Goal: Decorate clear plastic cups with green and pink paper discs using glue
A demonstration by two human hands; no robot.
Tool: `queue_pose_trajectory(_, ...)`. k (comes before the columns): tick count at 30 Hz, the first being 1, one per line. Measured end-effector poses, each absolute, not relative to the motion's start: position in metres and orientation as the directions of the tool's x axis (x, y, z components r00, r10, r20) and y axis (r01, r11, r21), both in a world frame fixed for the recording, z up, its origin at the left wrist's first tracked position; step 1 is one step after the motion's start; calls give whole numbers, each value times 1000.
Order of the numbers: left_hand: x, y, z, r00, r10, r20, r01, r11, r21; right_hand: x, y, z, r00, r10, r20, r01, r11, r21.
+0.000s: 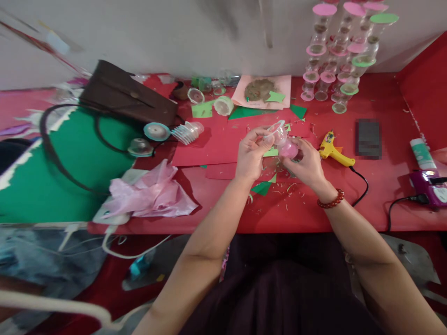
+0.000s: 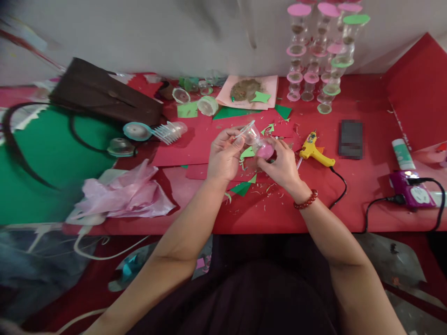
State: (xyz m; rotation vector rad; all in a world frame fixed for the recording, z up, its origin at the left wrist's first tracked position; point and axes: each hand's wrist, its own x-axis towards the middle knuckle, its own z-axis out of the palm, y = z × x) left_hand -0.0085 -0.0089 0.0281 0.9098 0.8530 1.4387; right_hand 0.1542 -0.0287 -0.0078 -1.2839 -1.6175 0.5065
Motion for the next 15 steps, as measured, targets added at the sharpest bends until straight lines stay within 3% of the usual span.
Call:
queue_pose_trajectory(6, -10, -6, 24, 30, 999, 28, -492, -10, 870, 154, -29, -5, 17, 901, 433, 485, 371, -792)
queue_pose_trajectory(12, -9, 2, 16, 70, 971, -229, -581, 226, 782, 154, -29, -6, 29, 898, 438, 472, 375, -798)
queue_pose_trajectory(15, -7, 4, 15, 83, 957, -278, -616, 268, 740, 154, -29, -7, 19, 894, 447, 473, 386, -792)
